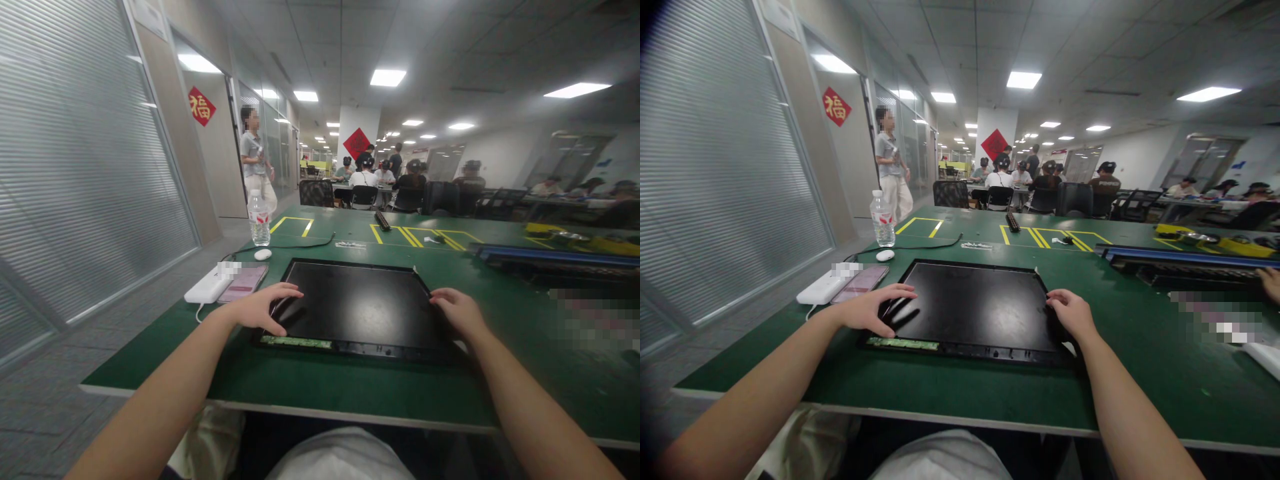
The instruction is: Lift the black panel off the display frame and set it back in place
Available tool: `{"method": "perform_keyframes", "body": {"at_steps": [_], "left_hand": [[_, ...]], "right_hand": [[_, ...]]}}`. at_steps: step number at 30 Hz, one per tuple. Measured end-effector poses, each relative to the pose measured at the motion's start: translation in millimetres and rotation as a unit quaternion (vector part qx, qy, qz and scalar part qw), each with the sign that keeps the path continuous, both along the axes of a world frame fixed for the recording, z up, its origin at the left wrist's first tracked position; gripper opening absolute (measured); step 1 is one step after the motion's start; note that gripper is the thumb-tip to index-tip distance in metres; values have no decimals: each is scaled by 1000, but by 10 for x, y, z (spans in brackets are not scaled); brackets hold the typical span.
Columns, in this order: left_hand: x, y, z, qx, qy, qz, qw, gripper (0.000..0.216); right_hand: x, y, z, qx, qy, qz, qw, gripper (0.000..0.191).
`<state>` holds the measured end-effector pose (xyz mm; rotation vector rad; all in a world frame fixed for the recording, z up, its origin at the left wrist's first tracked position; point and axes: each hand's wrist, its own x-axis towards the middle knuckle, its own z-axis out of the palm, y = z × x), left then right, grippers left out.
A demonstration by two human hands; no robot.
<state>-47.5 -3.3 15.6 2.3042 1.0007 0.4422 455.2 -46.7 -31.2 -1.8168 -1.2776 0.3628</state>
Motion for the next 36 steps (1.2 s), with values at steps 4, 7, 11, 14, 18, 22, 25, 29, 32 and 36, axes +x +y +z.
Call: {"method": "perform_keyframes", "body": {"at_steps": [4, 7, 11, 14, 18, 22, 25, 29, 32, 36], "left_hand": [[17, -6, 13, 6, 1, -5, 1000, 87], [52, -22, 33, 22, 3, -13, 1000, 85], [98, -55, 54, 39, 3, -33, 999, 82], [113, -69, 56, 44, -7, -42, 998, 80], [115, -69, 48, 52, 1, -46, 998, 78], [109, -63, 29, 76, 23, -62, 995, 76], [106, -58, 14, 98, 30, -73, 992, 75], [112, -56, 10, 100, 35, -74, 992, 72], [119, -64, 19, 94, 34, -72, 992, 71], [111, -70, 28, 84, 32, -69, 994, 71]], "right_hand": [[-12, -4, 15, 1, 8, -5, 1000, 23], [-8, 0, 14, 3, 4, -5, 1000, 22], [-1, 2, 2, -3, 2, -5, 1000, 23], [-4, 0, 2, -4, 2, -4, 1000, 24], [-10, -1, 12, -10, 3, -7, 1000, 24], [11, 16, -8, -10, 4, -12, 1000, 25], [32, 34, -37, 0, 9, -8, 1000, 24], [37, 37, -50, 3, 15, -8, 1000, 24], [27, 29, -39, -1, 11, -7, 1000, 24], [20, 26, -31, -6, 4, -7, 1000, 24]]}}
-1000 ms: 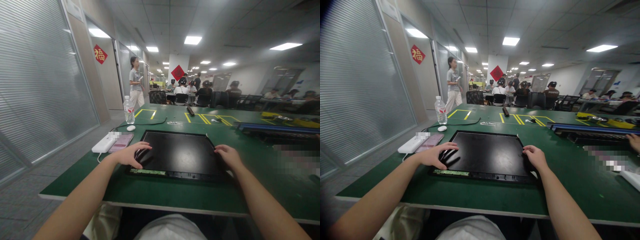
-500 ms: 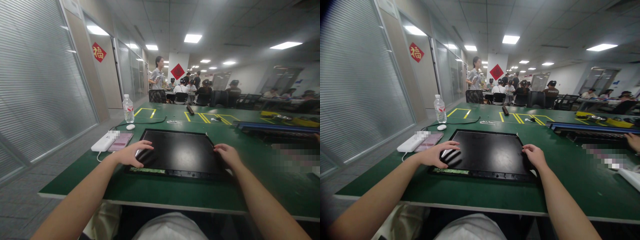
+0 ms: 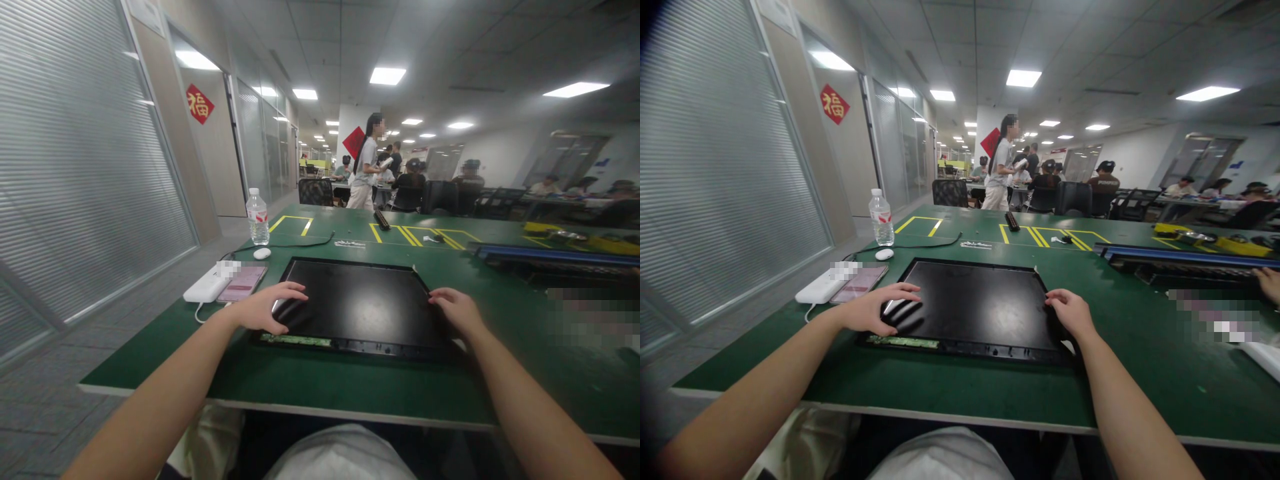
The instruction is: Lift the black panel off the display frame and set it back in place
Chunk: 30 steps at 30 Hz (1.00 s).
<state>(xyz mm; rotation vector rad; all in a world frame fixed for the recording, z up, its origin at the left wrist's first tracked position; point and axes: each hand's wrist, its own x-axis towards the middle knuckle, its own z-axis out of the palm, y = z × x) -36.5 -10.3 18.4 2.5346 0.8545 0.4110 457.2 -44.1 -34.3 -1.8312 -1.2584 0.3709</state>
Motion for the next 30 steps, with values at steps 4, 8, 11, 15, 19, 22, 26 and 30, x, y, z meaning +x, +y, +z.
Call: {"method": "perform_keyframes", "body": {"at_steps": [4, 8, 11, 15, 19, 22, 26, 30], "left_hand": [[-25, 20, -17, -14, 1, 25, 1000, 69], [-24, 85, -82, 12, -9, 112, 994, 56], [-21, 167, -155, 69, 1, 199, 977, 54], [-45, 272, -233, 87, 51, 249, 963, 48], [-48, 296, -246, 86, 78, 235, 965, 42], [-20, 272, -226, 88, 93, 234, 964, 43], [26, 242, -196, 99, 103, 238, 961, 47], [49, 234, -187, 99, 112, 240, 959, 49]], "right_hand": [[9, -6, 6, -2, -10, 2, 1000, 26], [46, -19, 14, -5, -33, -14, 999, 27], [91, -14, 3, -34, -66, -29, 997, 28], [141, 16, -36, -66, -116, -26, 991, 30], [143, 29, -49, -93, -143, -3, 985, 32], [121, 21, -36, -109, -136, 1, 985, 35], [93, 17, -24, -106, -147, -2, 983, 34], [92, 28, -29, -107, -162, -1, 981, 34]]}}
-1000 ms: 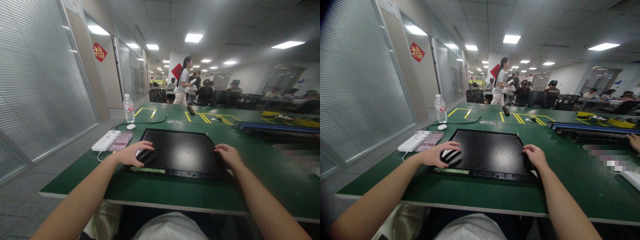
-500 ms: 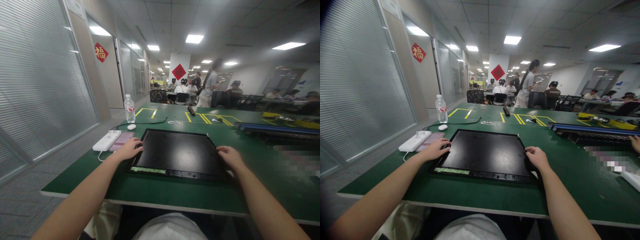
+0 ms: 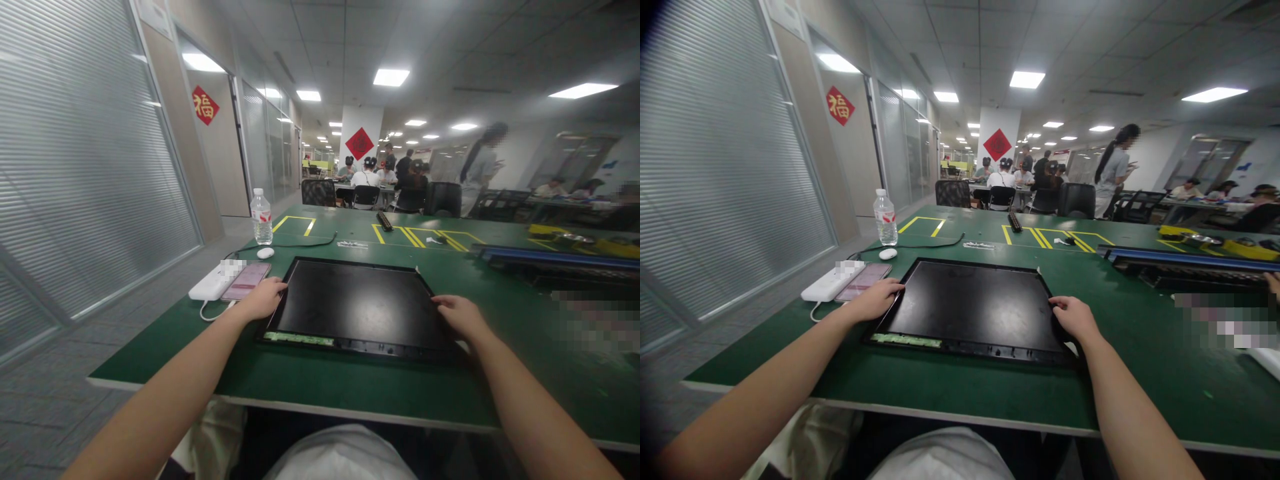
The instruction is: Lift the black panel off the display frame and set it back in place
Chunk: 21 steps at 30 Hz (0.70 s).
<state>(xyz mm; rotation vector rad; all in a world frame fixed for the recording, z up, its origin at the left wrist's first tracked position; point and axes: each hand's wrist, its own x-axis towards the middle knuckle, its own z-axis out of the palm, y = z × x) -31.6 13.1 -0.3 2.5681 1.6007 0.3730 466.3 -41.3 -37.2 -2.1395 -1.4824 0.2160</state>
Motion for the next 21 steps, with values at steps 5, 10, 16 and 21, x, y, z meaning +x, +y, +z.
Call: {"method": "perform_keyframes", "body": {"at_steps": [5, 10, 16, 21], "left_hand": [[-2, -7, -30, 0, -52, 6, 999, 50], [-2, 8, -82, 5, -67, 30, 997, 47], [9, 4, -96, -21, -119, 29, 992, 47], [-14, 8, -90, -66, -156, 45, 985, 55]], "right_hand": [[5, 1, 6, -9, 13, -1, 1000, 35], [-3, -12, 19, 7, 6, 4, 1000, 32], [40, 13, -36, 15, 29, 5, 999, 32], [93, 46, -104, 24, 43, 8, 999, 32]]}}
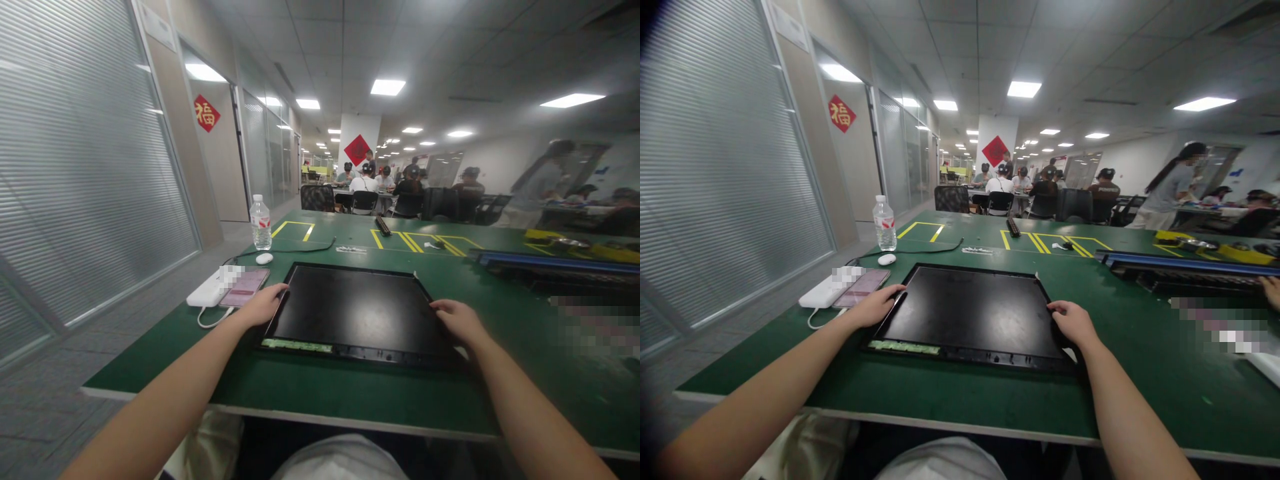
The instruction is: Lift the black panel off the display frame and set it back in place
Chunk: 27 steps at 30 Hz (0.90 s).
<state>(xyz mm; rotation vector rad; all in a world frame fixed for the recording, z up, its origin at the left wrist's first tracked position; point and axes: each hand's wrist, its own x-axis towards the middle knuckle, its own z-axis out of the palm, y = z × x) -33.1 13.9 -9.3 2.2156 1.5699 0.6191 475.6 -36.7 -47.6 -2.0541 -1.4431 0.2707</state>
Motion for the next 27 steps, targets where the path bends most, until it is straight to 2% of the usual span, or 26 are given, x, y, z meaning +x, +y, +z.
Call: {"method": "perform_keyframes", "body": {"at_steps": [4, 8, 13, 19, 23, 27], "left_hand": [[-29, 13, 15, -17, -43, 5, 999, 57], [15, -43, 100, -57, -165, 11, 985, 52], [115, -119, 191, -135, -365, 55, 920, 42], [152, -60, 148, -172, -458, 118, 864, 35], [167, -63, 135, -233, -499, 131, 825, 53], [176, -98, 148, -295, -502, 119, 804, 81]], "right_hand": [[-2, -1, -1, 2, 11, 0, 1000, 31], [-16, -8, 19, 5, 1, -11, 1000, 31], [-1, -2, -2, 7, 6, -12, 1000, 31], [3, -6, -13, 14, 7, -13, 1000, 30], [-16, -15, 2, 15, 9, -11, 1000, 30], [-39, -25, 19, 19, 11, -14, 1000, 29]]}}
